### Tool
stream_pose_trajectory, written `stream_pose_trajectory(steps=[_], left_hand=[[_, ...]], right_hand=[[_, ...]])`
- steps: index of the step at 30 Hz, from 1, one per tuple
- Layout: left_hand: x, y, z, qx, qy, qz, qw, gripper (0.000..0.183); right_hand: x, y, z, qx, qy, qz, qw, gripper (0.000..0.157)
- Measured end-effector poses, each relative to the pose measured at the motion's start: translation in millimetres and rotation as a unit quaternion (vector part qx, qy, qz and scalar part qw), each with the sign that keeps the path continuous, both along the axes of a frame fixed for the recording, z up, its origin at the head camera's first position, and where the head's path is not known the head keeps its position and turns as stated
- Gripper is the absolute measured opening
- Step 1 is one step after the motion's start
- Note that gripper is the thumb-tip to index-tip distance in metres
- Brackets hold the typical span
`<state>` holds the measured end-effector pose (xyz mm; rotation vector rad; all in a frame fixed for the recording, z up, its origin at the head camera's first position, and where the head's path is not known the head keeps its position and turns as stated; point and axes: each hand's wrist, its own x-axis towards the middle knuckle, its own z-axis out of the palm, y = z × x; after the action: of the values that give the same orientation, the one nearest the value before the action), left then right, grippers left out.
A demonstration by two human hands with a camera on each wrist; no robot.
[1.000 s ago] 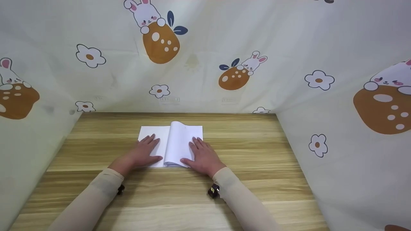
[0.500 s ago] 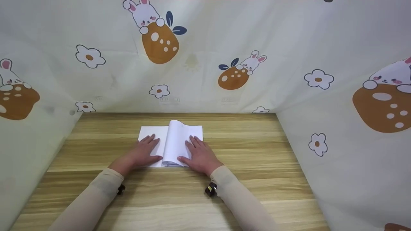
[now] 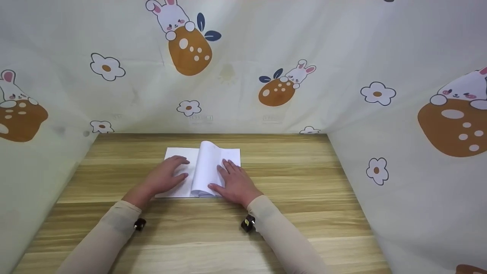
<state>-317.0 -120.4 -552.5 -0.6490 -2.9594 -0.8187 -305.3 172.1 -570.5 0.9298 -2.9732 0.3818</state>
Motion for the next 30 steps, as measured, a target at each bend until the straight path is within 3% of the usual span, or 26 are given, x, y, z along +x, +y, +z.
stream_pose_trajectory(steps=[3,7,13,20,30], left_hand=[[3.6,5,9.6,0.019,0.017,-0.026,0.9993,0.048],[10.6,15,17.6,0.001,0.033,-0.071,0.997,0.064],[17.5,33,12.3,-0.052,0.035,-0.117,0.9911,0.088],[15.3,44,1.8,-0.097,0.029,-0.119,0.9877,0.088],[16.3,40,6.8,-0.11,0.04,-0.12,0.9858,0.072]], right_hand=[[-0.7,-2,0.3,-0.009,0.004,0.003,1.0,0.083],[-1.9,-3,0.7,-0.019,0.01,0.004,1.0,0.082],[-2.2,-1,0.7,-0.024,0.017,0.007,1.0,0.081],[-2.2,0,-0.1,-0.02,0.007,0.008,1.0,0.08],[-0.5,1,-0.1,-0.024,0.003,0.008,1.0,0.079]])
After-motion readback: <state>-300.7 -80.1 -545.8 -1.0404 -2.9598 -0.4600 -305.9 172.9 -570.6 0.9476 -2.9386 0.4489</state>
